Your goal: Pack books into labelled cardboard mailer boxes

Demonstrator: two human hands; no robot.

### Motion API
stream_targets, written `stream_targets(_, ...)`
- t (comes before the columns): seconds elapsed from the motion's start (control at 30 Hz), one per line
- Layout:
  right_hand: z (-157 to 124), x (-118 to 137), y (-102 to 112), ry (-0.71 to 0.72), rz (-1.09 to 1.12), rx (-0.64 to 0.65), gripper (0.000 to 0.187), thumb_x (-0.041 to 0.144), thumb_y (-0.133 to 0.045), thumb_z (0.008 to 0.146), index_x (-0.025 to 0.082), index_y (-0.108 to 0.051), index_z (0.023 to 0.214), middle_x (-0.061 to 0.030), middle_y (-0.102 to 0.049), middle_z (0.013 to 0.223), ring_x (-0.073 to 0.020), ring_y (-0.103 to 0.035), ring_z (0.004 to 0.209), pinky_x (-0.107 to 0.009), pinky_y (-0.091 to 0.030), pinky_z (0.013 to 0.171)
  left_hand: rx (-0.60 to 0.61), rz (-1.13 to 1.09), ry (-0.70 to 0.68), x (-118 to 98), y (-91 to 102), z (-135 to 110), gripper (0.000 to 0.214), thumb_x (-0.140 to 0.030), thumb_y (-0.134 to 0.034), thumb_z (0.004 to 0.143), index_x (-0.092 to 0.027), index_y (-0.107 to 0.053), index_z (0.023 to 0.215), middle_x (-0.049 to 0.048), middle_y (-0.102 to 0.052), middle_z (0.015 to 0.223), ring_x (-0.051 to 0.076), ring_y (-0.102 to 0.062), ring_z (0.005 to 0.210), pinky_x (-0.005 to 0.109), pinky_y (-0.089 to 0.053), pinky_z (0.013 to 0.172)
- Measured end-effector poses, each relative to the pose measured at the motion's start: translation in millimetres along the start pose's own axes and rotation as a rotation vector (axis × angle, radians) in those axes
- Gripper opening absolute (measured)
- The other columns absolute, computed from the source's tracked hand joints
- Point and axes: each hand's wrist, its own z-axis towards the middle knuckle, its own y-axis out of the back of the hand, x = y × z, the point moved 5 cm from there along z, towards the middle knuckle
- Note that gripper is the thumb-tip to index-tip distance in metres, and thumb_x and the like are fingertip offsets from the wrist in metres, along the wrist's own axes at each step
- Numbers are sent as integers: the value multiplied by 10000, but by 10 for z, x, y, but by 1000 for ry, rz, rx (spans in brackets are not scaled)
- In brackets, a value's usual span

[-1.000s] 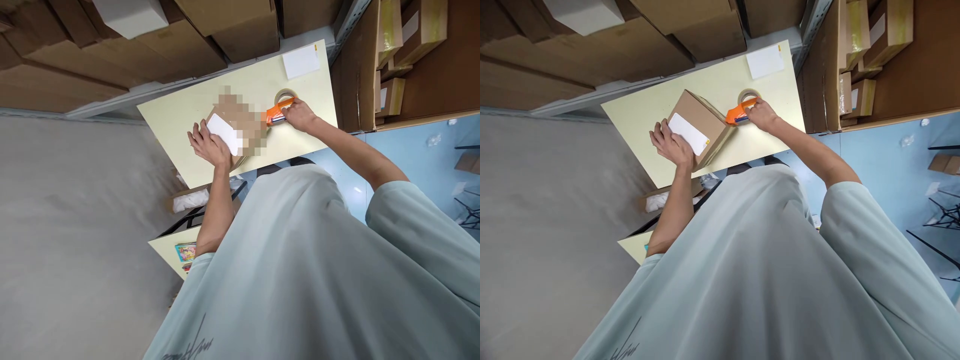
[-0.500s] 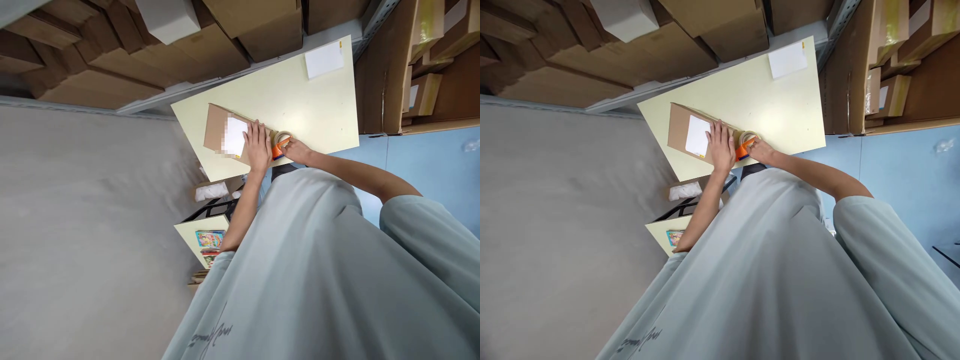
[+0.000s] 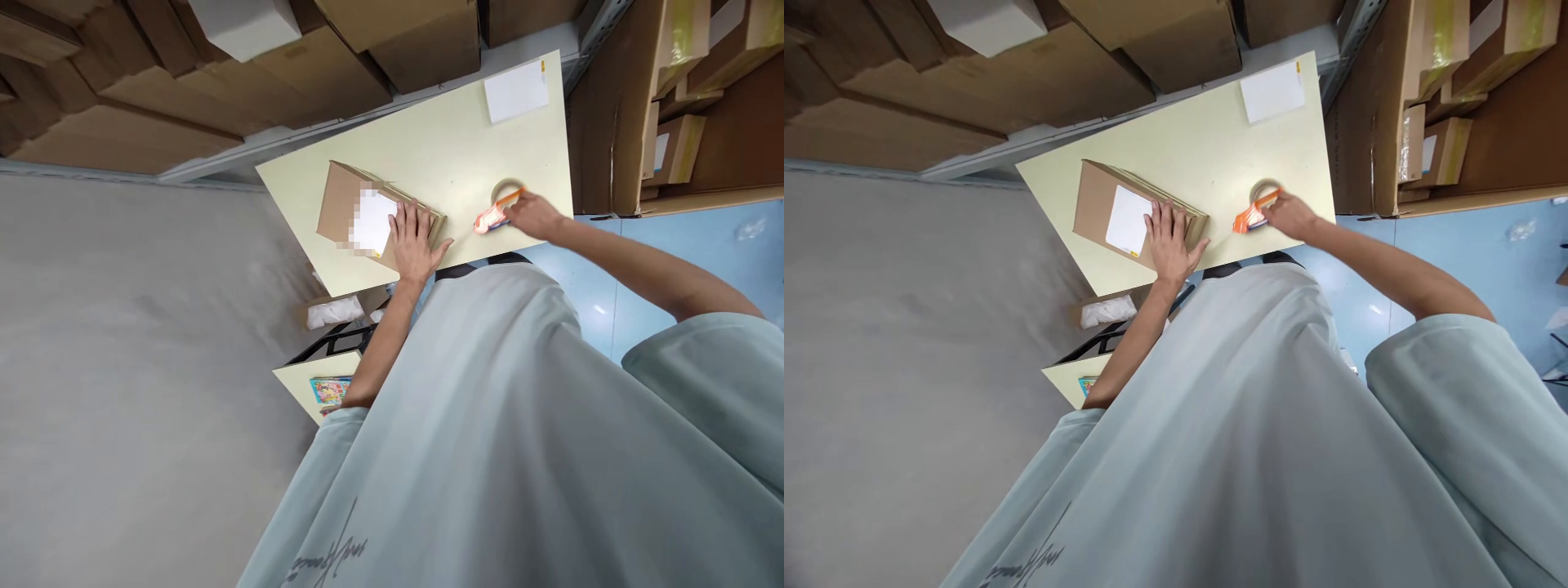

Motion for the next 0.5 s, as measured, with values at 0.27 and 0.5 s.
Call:
stream_targets(0.27, 623, -125, 494, -95, -21, -128, 434, 147, -489, 1040, -35, -629, 1410, -276, -858, 1213, -311, -833, 1117, -493, -470, 1270, 2, 28, 15, 59, -84, 49, 663, -261, -635, 1068, -201, -541, 1721, 137, -273, 1952, 293, 72, 1859, 646, 164, 1495)
stream_targets(0.5, 620, 344, 986, -190, 173, -79, 519, 188, -576, 1028, -17, -660, 1498, -308, -796, 1452, -369, -758, 1332, -517, -420, 1295, -13, 271, -41, -136, -59, 89, 689, -121, -550, 1038, -118, -525, 1726, 199, -325, 1922, 335, -54, 1860, 672, 27, 1514)
